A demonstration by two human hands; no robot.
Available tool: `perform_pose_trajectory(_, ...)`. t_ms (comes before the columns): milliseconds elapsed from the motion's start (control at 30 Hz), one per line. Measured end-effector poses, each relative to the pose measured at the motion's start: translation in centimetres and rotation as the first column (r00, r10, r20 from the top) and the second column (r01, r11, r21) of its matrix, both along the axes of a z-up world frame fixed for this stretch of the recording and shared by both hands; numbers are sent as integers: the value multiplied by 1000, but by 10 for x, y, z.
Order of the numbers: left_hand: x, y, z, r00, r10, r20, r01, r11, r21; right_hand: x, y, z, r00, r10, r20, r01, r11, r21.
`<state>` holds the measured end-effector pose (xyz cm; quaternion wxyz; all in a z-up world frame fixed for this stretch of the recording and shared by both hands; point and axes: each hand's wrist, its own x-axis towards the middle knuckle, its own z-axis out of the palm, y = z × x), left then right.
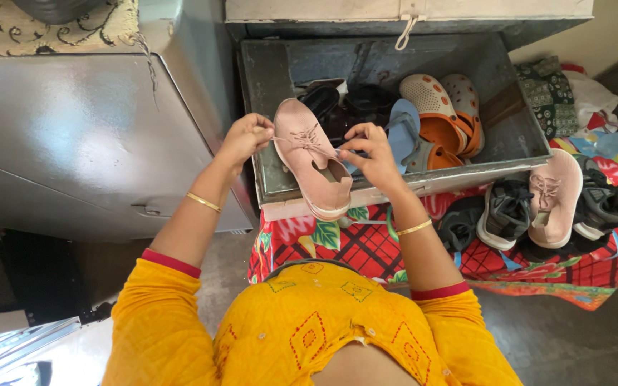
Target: The person removes the laces from a pink sneaker, then re-laces it by threading the laces through the eyelets and tying a knot. They place the shoe back into a metal shoe rack and close the lid.
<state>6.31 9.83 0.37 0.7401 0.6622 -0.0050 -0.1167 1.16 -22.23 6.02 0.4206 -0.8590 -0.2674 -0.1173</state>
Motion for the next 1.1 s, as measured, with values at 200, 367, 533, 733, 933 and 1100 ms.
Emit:
perform_pose_trajectory(200, -3, -11, -6, 986, 25, 166, -33, 999, 42, 0, 1, -13, 989, 16, -145, 13, 980, 197)
perform_pose_trajectory(367, -8, -13, 4, 973, 58, 223, -81, 992, 95, 0, 3, -17, 991, 65, -113, -36, 970, 240)
perform_pose_trajectory(533, -30, -18, 12, 941, -29, 336, -106, 920, 377, -13, 2, -23, 926, -89, -366, 120, 991, 61)
perform_pose_trajectory(733, -76, -52, 28, 890, -119, 440, -161, 821, 547, -11, 0, -42, 747, 2, -665, -3, 1000, 1)
perform_pose_trajectory(933, -67, -88, 31, 857, -118, 501, -131, 891, 435, -6, -21, -68, 783, -154, -602, 229, 972, 50)
perform_pose_trajectory(1100, -52, -115, 26, 767, -145, 625, -160, 900, 405, 24, -63, -46, 766, -385, -514, 495, 864, 91)
